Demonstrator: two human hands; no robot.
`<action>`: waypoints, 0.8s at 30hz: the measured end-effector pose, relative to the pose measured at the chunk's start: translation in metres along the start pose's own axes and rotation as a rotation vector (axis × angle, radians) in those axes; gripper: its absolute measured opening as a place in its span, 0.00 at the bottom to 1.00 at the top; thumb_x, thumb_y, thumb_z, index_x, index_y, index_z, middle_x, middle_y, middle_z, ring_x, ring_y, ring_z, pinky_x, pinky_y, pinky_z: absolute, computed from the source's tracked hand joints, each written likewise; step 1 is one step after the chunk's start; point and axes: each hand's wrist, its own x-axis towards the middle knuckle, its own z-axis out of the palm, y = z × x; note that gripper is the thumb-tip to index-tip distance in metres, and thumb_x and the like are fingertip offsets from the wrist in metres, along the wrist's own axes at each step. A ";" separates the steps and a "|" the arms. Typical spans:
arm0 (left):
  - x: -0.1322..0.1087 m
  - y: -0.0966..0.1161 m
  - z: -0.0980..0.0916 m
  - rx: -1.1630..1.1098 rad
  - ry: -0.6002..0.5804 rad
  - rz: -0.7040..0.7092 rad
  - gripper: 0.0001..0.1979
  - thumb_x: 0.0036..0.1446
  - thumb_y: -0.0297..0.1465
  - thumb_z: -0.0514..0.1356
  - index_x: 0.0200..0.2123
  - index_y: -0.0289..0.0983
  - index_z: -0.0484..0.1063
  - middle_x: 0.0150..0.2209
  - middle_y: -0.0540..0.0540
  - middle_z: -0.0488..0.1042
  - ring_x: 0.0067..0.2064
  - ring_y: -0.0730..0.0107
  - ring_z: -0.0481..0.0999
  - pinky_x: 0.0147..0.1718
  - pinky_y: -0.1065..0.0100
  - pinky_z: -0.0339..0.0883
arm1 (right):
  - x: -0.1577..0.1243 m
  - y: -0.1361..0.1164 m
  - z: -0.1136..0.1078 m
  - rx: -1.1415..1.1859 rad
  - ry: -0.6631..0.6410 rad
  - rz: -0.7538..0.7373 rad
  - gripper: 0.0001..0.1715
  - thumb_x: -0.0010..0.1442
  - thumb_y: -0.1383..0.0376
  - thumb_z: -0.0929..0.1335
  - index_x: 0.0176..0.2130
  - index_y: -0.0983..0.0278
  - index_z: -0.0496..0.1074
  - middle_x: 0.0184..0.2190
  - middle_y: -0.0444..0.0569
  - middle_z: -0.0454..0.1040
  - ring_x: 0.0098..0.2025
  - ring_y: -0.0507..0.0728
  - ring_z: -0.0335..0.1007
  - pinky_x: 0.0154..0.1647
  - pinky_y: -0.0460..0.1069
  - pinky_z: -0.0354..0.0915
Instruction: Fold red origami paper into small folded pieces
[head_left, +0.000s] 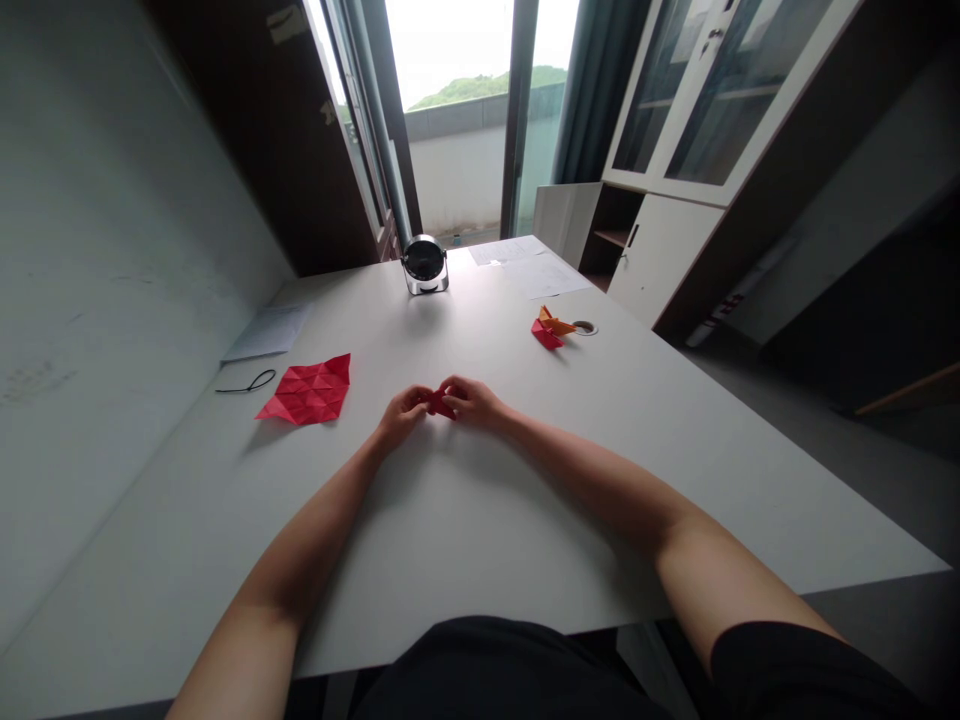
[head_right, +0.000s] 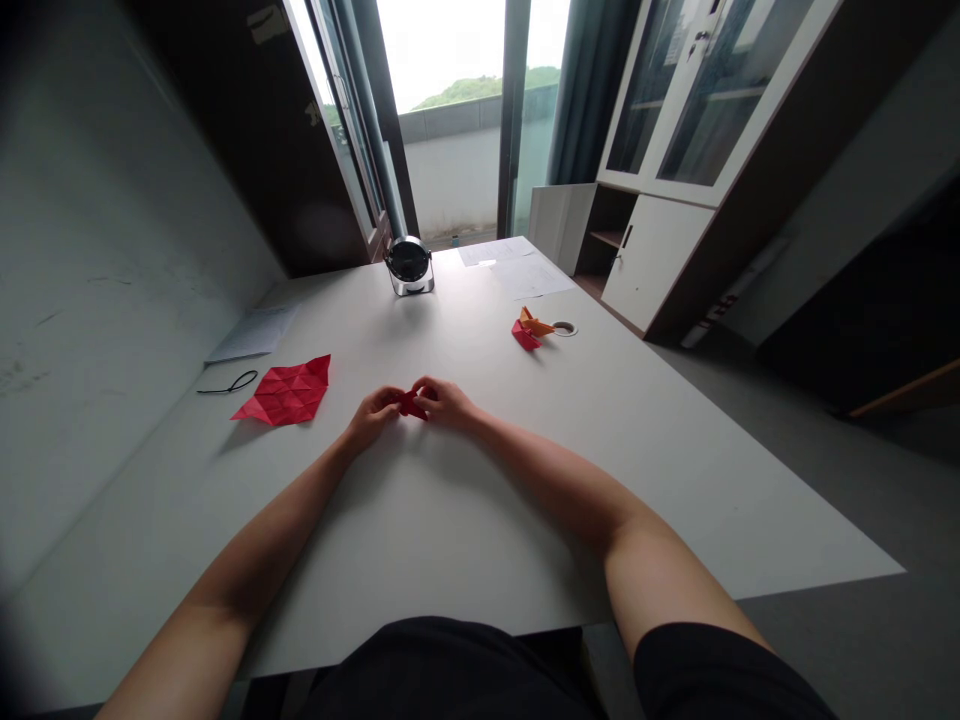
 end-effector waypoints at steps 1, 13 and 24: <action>0.000 0.000 0.000 0.008 0.000 0.004 0.13 0.51 0.31 0.63 0.41 0.34 0.74 0.35 0.45 0.78 0.36 0.67 0.75 0.37 0.67 0.68 | 0.001 0.002 0.000 -0.008 -0.002 -0.004 0.16 0.59 0.58 0.68 0.46 0.61 0.74 0.26 0.41 0.75 0.27 0.49 0.67 0.30 0.44 0.60; 0.002 -0.010 -0.003 0.125 -0.017 0.039 0.15 0.53 0.30 0.61 0.46 0.36 0.73 0.38 0.45 0.79 0.38 0.68 0.78 0.41 0.67 0.70 | 0.002 0.007 0.001 -0.121 -0.006 -0.020 0.14 0.59 0.60 0.68 0.44 0.61 0.76 0.28 0.41 0.76 0.29 0.49 0.68 0.32 0.44 0.61; 0.002 -0.006 -0.004 0.278 -0.014 0.071 0.12 0.56 0.33 0.61 0.44 0.37 0.76 0.39 0.45 0.79 0.39 0.65 0.78 0.42 0.65 0.70 | 0.001 0.005 0.001 -0.157 0.000 -0.070 0.13 0.59 0.59 0.69 0.42 0.61 0.77 0.28 0.42 0.76 0.30 0.50 0.67 0.33 0.44 0.59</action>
